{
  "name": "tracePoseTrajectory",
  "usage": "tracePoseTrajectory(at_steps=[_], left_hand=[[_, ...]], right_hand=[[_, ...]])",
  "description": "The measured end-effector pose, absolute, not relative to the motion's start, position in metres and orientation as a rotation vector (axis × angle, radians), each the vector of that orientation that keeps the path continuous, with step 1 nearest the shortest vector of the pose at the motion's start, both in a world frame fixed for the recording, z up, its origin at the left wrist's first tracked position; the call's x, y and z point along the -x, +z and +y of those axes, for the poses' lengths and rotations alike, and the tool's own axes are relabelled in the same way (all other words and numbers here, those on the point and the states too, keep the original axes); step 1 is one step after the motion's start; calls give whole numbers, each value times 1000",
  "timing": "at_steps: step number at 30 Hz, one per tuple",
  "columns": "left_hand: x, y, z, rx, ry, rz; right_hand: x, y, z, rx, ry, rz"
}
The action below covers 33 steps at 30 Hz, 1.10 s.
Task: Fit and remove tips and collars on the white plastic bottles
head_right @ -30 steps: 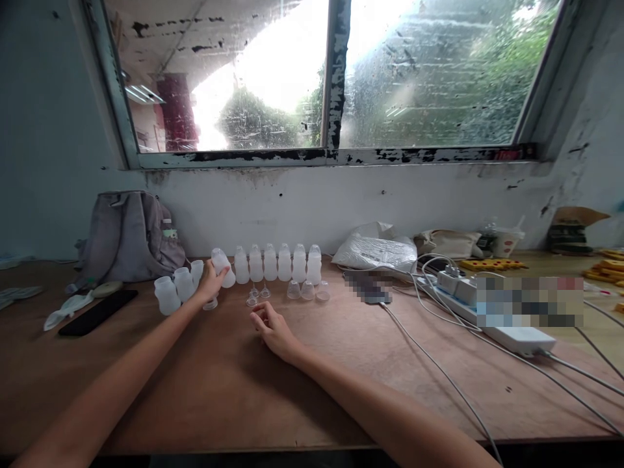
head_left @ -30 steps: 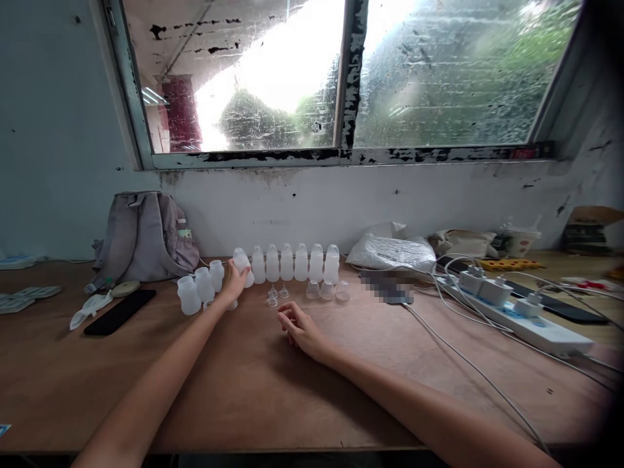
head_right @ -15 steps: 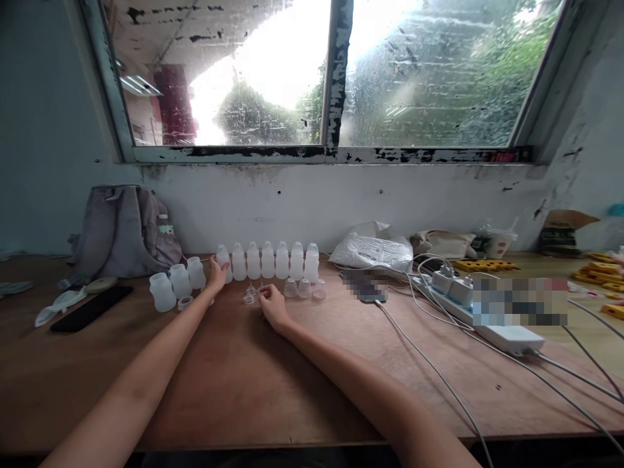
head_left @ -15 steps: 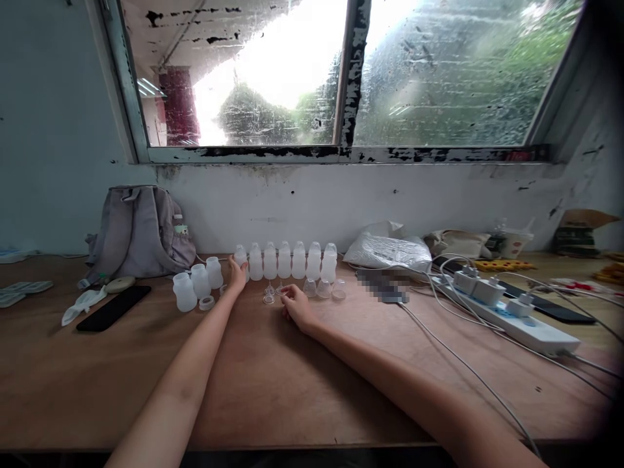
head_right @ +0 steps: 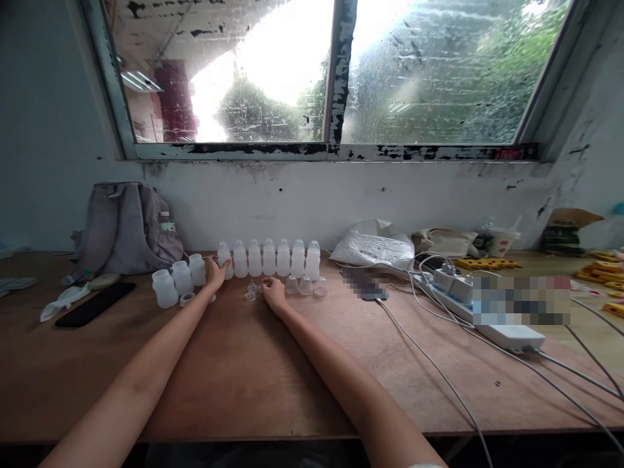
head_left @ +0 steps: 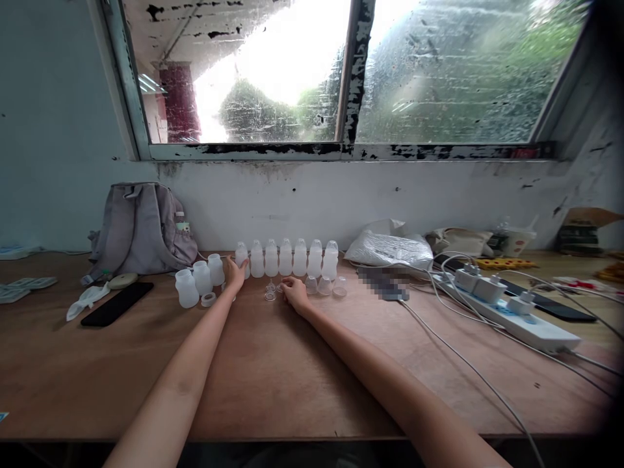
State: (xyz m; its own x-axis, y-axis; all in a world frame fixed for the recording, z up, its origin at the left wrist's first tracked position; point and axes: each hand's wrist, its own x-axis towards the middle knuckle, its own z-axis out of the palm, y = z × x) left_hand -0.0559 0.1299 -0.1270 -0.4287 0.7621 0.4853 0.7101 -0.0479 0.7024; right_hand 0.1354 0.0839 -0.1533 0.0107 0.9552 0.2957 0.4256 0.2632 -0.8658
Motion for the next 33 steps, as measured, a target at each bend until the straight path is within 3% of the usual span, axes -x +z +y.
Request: tracePoseTrajectory(at_steps=[22,33], left_hand=[[76,-106,131,-1918,921,2153],[65,-101,90,-2119,947,2211]], right_hand=[[-135,-149,76,1267,674,-1635],[-134,-143,69,1269,477,-1674]])
